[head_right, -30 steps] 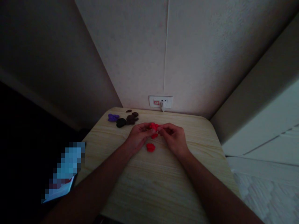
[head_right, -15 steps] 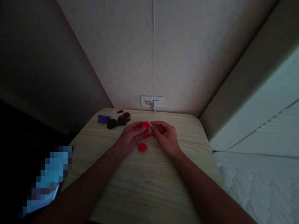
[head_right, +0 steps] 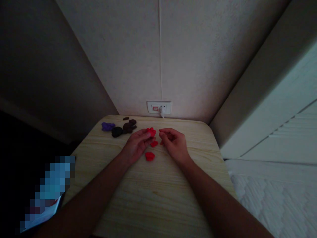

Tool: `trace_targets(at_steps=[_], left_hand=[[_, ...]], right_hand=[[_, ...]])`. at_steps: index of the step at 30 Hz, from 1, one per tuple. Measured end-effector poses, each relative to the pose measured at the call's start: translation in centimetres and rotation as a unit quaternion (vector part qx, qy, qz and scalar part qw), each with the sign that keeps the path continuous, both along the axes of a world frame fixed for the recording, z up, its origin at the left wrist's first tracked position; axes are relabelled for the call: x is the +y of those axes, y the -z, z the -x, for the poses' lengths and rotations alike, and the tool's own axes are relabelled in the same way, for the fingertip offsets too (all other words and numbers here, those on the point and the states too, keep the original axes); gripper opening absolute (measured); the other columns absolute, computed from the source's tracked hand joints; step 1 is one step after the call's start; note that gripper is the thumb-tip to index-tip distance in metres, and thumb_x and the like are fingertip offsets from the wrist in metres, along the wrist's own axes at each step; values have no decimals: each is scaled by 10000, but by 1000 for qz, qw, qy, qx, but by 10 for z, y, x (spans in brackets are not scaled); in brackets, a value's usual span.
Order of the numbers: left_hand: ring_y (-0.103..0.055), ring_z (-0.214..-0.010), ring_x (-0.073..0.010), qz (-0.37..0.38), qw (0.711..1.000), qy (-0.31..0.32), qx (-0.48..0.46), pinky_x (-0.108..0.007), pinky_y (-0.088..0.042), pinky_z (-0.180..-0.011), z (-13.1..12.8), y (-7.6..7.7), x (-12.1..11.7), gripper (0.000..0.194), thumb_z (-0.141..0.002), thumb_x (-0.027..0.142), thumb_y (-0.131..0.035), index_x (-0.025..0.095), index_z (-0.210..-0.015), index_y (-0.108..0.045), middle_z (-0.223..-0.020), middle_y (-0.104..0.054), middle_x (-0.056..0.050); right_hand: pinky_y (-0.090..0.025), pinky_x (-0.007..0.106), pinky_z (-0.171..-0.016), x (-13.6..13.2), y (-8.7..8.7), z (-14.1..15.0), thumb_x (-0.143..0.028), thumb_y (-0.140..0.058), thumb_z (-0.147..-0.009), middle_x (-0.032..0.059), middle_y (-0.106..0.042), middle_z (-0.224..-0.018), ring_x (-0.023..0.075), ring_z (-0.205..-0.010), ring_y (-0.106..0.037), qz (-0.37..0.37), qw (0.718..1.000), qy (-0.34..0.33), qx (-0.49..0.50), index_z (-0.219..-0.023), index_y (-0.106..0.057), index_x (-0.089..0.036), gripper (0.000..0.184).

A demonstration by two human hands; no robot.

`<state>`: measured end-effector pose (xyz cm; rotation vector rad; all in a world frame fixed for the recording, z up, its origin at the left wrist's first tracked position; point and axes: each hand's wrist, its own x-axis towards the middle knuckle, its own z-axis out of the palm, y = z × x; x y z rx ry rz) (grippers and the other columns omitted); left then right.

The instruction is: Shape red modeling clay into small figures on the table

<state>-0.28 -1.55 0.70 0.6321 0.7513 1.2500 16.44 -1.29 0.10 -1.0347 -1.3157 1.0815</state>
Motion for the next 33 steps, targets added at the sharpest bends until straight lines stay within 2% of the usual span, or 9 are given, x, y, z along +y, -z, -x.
trace_targets(at_steps=[7,14,21,26,29,31,33], left_hand=[[-692,-746,-119,-3,1000,-28,-3,-249,-567,-766,1,-1,2,262,-636,133,-867,98,-858,-732,-865,-753,-53],[-676,-744,-118,-19,998,-55,12,-278,-549,-786,4,-2,2,267,-647,151,-868,121,-864,-716,-888,-748,-43],[-703,-901,-142,-8,989,-146,30,-317,-522,-952,19,-1,-2,232,-633,68,-843,113,-819,-712,-927,-763,-74],[-692,-871,-143,16,975,-192,106,-306,-536,-901,40,-8,-11,223,-610,104,-851,117,-784,-712,-909,-752,-84],[-639,-729,-130,13,951,-211,224,-268,-513,-702,60,-10,-21,309,-588,233,-888,122,-823,-721,-867,-731,-70],[-559,-628,-108,5,914,-229,335,-242,-427,-590,72,-8,-26,356,-597,322,-886,129,-861,-746,-801,-699,-40],[-492,-588,-100,-21,865,-254,432,-238,-357,-556,81,-5,-28,358,-599,356,-879,143,-867,-774,-705,-627,4]], right_hand=[[-468,260,-484,-3,-3,1,-448,-729,-811,9,-664,-594,144,-502,-584,2,999,-19,-33,-923,-751,-166,304],[-462,265,-479,0,2,0,-485,-708,-826,18,-665,-603,150,-499,-581,10,998,-16,-56,-926,-749,-167,336],[-481,271,-485,4,3,-1,-536,-698,-818,44,-697,-638,153,-501,-593,3,996,-19,-86,-955,-751,-140,422],[-482,268,-481,7,6,0,-550,-700,-805,73,-734,-712,145,-498,-597,6,996,-27,-84,-965,-748,-133,450],[-480,262,-476,7,8,1,-544,-703,-800,76,-739,-731,136,-496,-588,12,996,-35,-76,-964,-747,-130,448],[-476,260,-471,7,8,2,-541,-707,-797,72,-735,-727,134,-496,-584,10,996,-41,-75,-959,-748,-132,442],[-478,260,-474,7,9,2,-534,-710,-793,67,-729,-718,136,-501,-588,6,996,-44,-76,-949,-749,-137,429]])
